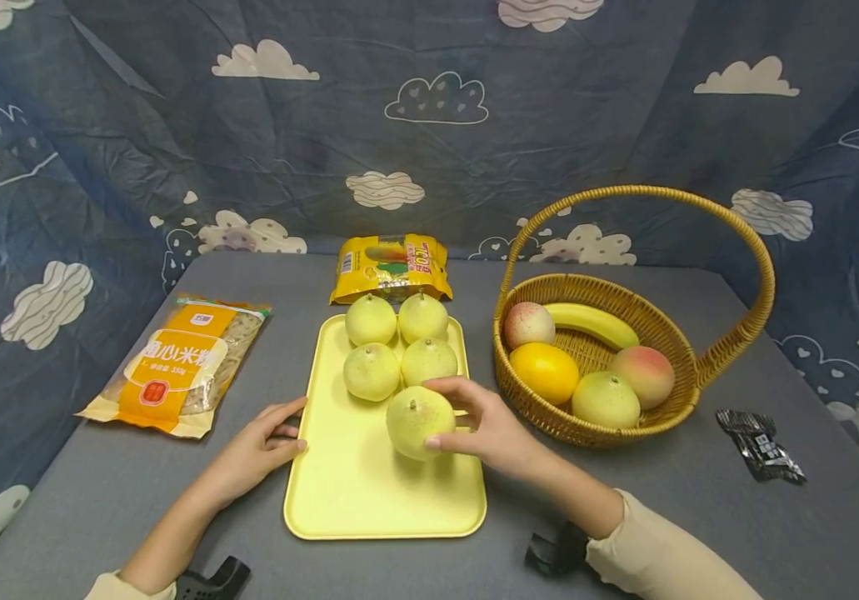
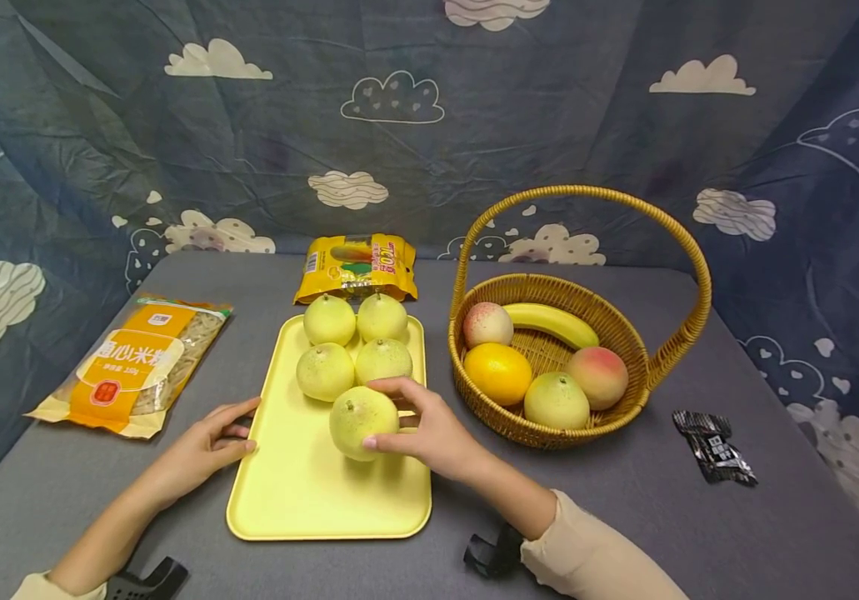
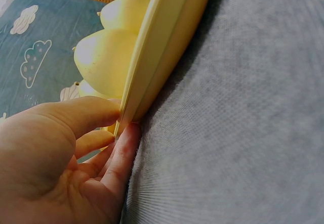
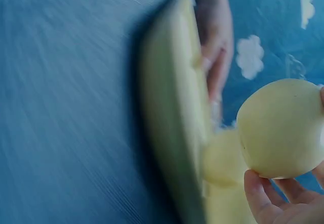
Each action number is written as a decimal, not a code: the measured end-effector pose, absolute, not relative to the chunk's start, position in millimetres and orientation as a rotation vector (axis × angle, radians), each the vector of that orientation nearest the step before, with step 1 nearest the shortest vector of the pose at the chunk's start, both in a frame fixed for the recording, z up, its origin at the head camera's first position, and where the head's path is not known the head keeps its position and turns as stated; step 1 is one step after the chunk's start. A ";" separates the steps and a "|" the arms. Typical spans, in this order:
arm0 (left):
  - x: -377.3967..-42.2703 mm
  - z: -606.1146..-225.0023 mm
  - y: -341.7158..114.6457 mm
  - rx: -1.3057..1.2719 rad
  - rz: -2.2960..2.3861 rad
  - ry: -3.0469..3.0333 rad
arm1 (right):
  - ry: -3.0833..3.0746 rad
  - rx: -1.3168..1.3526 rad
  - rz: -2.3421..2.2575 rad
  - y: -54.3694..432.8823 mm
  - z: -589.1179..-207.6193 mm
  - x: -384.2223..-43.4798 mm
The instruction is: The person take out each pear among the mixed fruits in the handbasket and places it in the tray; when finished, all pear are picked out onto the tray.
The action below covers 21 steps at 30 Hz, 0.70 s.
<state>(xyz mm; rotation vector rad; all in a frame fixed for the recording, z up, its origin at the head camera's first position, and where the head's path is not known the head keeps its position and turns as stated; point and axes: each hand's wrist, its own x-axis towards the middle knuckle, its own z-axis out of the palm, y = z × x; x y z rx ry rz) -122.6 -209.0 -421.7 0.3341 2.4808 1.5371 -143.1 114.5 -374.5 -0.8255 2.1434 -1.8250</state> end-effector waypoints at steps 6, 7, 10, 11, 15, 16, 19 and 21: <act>-122.7 -421.7 -209.2 0.333 1.534 2.482 | 2.028 -0.776 -1.809 91.8 -394.4 -140.9; -122.7 -421.5 -209.1 0.334 1.534 2.481 | 2.016 -0.773 -1.805 89.3 -396.2 -140.9; -122.7 -421.1 -208.8 0.334 1.535 2.482 | 1.975 -0.773 -1.804 83.7 -400.3 -140.8; -122.7 -420.9 -208.7 0.334 1.532 2.484 | 1.961 -0.768 -1.808 82.4 -401.4 -140.4; -122.4 -420.4 -208.6 0.342 1.519 2.503 | 1.904 -0.752 -1.839 77.5 -404.9 -138.1; -122.3 -420.2 -208.4 0.338 1.519 2.506 | 1.891 -0.745 -1.851 76.1 -405.3 -137.3; -122.2 -419.8 -208.1 0.332 1.513 2.509 | 1.845 -0.738 -1.885 72.3 -407.1 -135.9; -122.3 -419.9 -208.2 0.325 1.513 2.503 | 1.825 -0.729 -1.897 70.3 -408.1 -135.1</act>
